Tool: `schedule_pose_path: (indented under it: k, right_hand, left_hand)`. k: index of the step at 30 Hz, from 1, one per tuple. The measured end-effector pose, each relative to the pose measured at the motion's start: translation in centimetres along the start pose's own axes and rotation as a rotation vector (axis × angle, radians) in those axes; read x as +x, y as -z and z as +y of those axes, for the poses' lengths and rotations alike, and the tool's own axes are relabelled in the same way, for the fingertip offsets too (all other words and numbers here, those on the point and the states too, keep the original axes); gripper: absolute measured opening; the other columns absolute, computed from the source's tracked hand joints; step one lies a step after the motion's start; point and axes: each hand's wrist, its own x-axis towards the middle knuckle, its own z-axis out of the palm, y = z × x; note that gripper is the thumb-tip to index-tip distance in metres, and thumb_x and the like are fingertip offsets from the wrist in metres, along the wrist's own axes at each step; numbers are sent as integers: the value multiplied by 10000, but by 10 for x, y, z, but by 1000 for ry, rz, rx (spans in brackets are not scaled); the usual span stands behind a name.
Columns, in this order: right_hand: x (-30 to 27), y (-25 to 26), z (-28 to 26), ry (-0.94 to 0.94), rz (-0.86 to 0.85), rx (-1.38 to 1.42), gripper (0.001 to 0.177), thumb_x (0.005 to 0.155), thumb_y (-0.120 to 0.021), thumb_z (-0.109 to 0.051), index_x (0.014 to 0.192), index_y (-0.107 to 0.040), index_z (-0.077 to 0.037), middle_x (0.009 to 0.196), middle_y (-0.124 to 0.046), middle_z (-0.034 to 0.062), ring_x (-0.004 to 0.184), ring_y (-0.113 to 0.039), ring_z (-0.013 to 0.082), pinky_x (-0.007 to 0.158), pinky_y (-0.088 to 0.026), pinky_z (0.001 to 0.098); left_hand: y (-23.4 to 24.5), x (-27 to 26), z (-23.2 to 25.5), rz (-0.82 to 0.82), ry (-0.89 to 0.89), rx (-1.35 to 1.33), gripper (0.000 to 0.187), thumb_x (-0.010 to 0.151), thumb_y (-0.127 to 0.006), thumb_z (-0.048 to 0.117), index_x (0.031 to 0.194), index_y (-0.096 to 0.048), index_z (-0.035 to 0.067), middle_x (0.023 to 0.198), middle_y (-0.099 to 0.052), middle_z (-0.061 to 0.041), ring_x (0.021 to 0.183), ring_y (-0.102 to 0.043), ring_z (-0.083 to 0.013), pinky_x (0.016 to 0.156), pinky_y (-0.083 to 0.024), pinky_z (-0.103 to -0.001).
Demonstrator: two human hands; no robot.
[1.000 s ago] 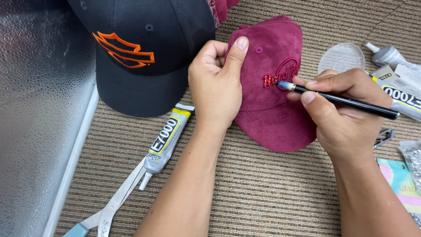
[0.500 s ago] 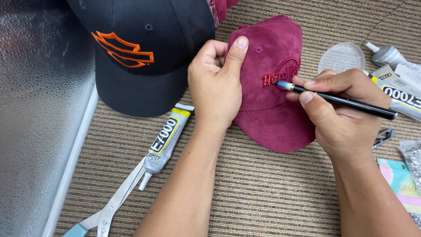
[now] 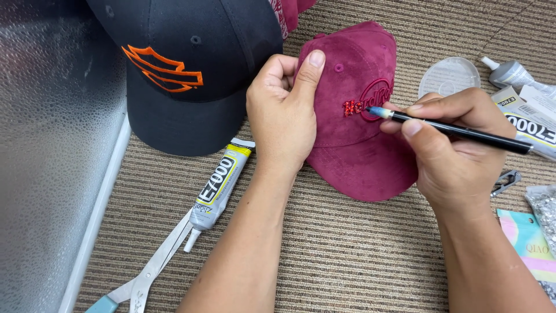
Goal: Applying small red rhinestones to a logo on a maroon baseball cap using a wax picker tool and glue.
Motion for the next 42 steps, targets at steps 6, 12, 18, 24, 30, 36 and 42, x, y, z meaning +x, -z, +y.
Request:
schedule_pose_path:
  k: [6,12,18,24,30,36,42]
  right_hand:
    - [3,-4,7,-58,47,403,155,982,-640,-12,1097,-547,-58,1023,-681,112,902,-740,171,902,-647,233]
    - [-1,-15,2,-84,53,342,167,936,-616,35,1060,-532,-38,1063,-654,152,949,-707,207,905,-604,267]
    - [0,-18,-1,24,29,101,151,917,-626,72,1004,-541,-18,984,-683,143,995,-713,224,860,-591,273]
    - [1,-14,-2,-10,49,163,150,891,-628,72,984,-557,-22,978,-683,150,952,-719,211,828,-599,257]
    - [8,-2,-9,-8,7,118,155,920,-627,25,1013,-517,-31,1018,-676,156,927,-705,202,851,-587,275]
    - [16,15,-10,3,-4,138,183,941,-610,20,1075,-497,-34,1011,-666,147,939,-691,211,891,-603,302]
    - [22,30,-6,-81,-1,457,137,1017,-543,-27,1152,-526,-32,1043,-685,152,915,-735,205,958,-695,371]
  left_hand:
    - [4,3,0,-22,13,-95,294,939,-660,276,843,-674,-1,671,-612,7,593,-490,-49,540,-437,-214]
    - [5,4,0,-53,67,-178,245,960,-660,224,906,-684,-13,732,-634,4,639,-498,-51,588,-449,-213]
    - [5,5,1,-67,114,-207,229,962,-678,208,900,-683,-12,708,-600,19,616,-463,-38,557,-405,-201]
    - [3,6,2,-58,157,-193,222,954,-697,193,866,-679,-10,690,-604,13,593,-476,-35,532,-410,-195]
    - [1,7,-18,-93,411,-549,166,984,-676,126,903,-647,-17,758,-619,-33,637,-502,-50,565,-421,-195]
    - [7,9,-20,-235,750,-918,162,1001,-659,178,998,-616,22,917,-682,-89,739,-632,-121,671,-540,-255]
    - [17,9,-12,-604,798,-1254,271,1098,-526,171,1262,-607,-30,1158,-717,-187,929,-740,-237,828,-628,-339]
